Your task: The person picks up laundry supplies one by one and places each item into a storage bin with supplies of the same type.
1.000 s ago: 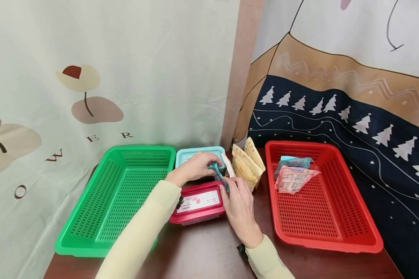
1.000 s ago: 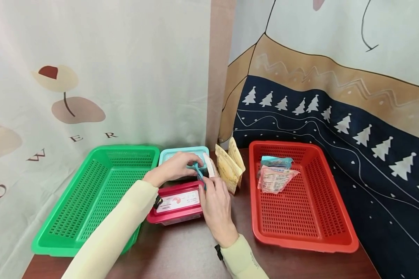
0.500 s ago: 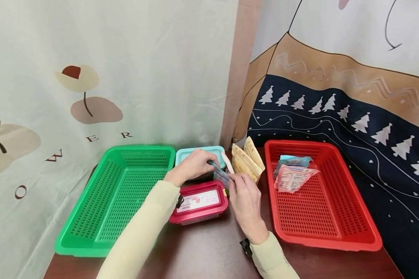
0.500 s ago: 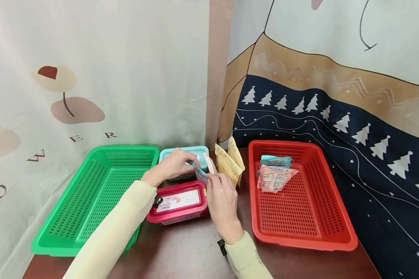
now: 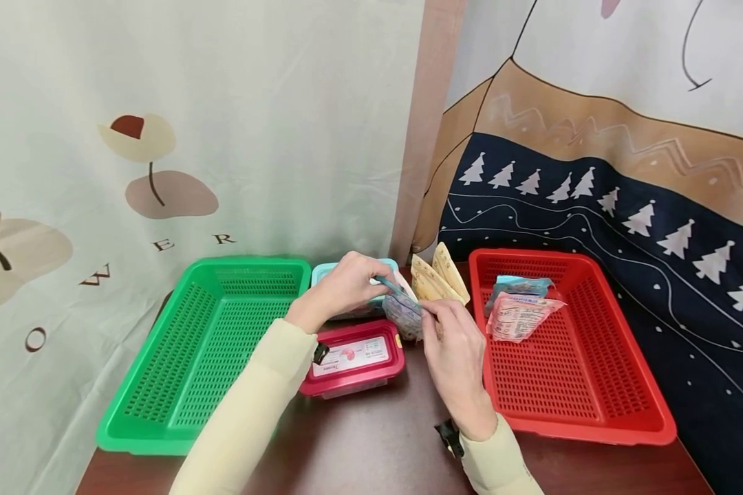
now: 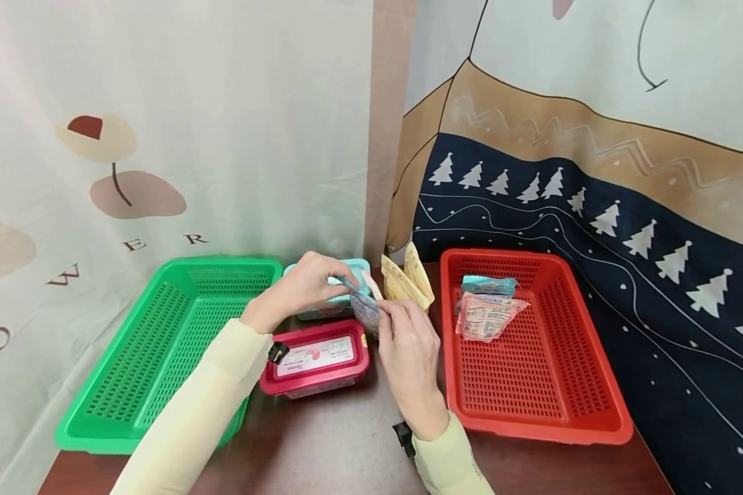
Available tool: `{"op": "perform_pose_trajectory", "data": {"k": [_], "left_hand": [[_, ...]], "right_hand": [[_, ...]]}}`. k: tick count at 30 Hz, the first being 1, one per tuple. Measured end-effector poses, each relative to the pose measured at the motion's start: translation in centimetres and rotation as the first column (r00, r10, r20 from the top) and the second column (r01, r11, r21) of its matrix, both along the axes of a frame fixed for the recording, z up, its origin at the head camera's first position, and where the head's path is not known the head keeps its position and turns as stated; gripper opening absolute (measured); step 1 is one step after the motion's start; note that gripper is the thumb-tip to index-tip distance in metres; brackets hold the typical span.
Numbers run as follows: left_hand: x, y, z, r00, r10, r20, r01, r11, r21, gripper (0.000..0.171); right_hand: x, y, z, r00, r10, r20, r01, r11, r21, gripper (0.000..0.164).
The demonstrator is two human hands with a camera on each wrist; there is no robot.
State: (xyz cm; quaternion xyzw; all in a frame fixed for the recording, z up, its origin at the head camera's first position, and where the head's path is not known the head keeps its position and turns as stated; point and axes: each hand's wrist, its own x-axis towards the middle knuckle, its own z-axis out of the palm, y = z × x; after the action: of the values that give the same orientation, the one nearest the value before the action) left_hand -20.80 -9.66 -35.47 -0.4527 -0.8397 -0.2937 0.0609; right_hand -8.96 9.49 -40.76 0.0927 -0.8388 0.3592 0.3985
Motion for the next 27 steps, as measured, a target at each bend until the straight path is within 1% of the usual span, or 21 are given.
{"op": "perform_pose_trajectory", "data": {"k": [3, 6, 9, 12, 16, 19, 23, 26, 27], "left_hand": [[0.5, 0.2, 1.1, 1.0, -0.019, -0.01, 0.019, 1.0, 0.018, 0.008], [1.0, 0.4, 1.9, 0.999, -0.036, -0.021, 0.037, 0.999, 0.026, 0.006], [1.4, 0.5, 2.5, 0.999, -0.039, 0.002, 0.039, 0.999, 0.032, 0.004], [1.9, 0.5, 2.8, 0.998, -0.034, 0.06, 0.031, 0.998, 0.06, 0.004], [2.5, 0.7, 3.1, 0.99, -0.039, 0.138, 0.022, 0.993, 0.119, 0.007], [3.0, 0.9, 3.3, 0.984, -0.047, 0.174, 0.019, 0.987, 0.16, 0.008], [3.5, 1.3, 3.3, 0.971, -0.053, 0.233, 0.005, 0.979, 0.204, 0.01], [3.8, 1.8, 3.3, 0.963, -0.057, 0.263, -0.006, 0.972, 0.234, 0.01], [3.9, 2.0, 3.3, 0.963, -0.061, 0.263, -0.005, 0.97, 0.242, 0.009]], "right_hand": [[0.4, 0.4, 0.9, 1.0, -0.004, 0.009, 0.004, 1.0, -0.006, 0.015], [0.9, 0.9, 1.7, 1.0, -0.003, 0.027, 0.003, 1.0, -0.024, 0.016], [1.3, 1.3, 2.4, 0.999, -0.001, 0.046, 0.004, 0.999, -0.05, 0.016], [1.7, 1.7, 2.9, 0.999, 0.004, 0.053, 0.0, 0.997, -0.075, 0.016], [2.1, 2.3, 3.5, 0.998, 0.023, 0.052, -0.017, 0.995, -0.099, 0.016], [2.6, 2.7, 4.0, 0.997, 0.04, 0.063, -0.033, 0.993, -0.114, 0.017], [3.3, 3.5, 4.5, 0.994, 0.05, 0.102, -0.037, 0.991, -0.128, 0.018], [3.8, 4.2, 4.9, 0.989, 0.06, 0.135, -0.041, 0.989, -0.145, 0.019], [4.0, 4.4, 5.0, 0.987, 0.067, 0.143, -0.045, 0.987, -0.153, 0.019]]}}
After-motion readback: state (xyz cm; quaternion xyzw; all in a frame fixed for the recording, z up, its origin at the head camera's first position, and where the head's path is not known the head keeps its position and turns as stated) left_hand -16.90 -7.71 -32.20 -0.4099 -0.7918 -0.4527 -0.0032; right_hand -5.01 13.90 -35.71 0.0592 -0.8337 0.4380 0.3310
